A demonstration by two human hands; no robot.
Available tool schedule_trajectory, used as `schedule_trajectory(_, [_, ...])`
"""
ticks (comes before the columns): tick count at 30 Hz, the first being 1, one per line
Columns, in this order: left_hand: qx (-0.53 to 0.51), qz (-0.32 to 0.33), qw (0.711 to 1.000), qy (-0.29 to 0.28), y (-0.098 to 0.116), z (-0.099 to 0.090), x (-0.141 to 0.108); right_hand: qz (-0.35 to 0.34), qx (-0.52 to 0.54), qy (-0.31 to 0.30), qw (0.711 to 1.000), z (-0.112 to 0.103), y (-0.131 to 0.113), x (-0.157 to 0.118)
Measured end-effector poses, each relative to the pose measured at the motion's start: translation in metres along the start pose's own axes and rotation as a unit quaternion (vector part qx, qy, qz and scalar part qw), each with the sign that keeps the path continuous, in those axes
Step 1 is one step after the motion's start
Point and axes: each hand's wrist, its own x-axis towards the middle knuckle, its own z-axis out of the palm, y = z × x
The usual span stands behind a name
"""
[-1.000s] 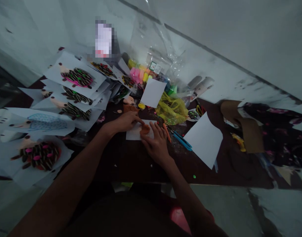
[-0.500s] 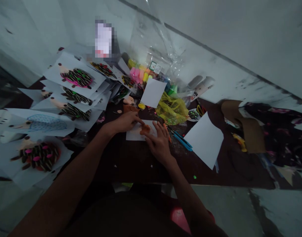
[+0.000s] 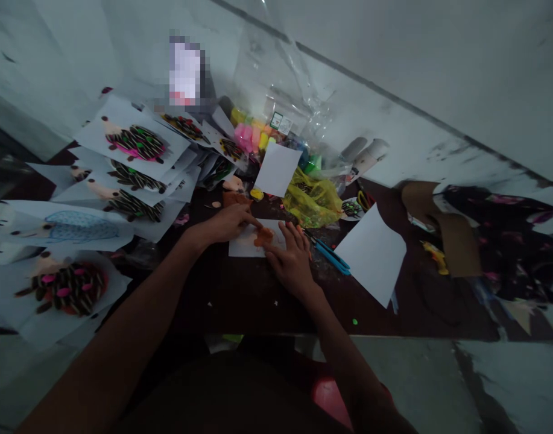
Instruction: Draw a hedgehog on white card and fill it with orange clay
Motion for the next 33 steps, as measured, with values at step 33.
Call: schedule_trajectory(33, [0.009,0.017,1.0,0.006,0.0,0.0,0.0,0.019,-0.069,-0.005,0.997,-0.004,0.004,-0.008])
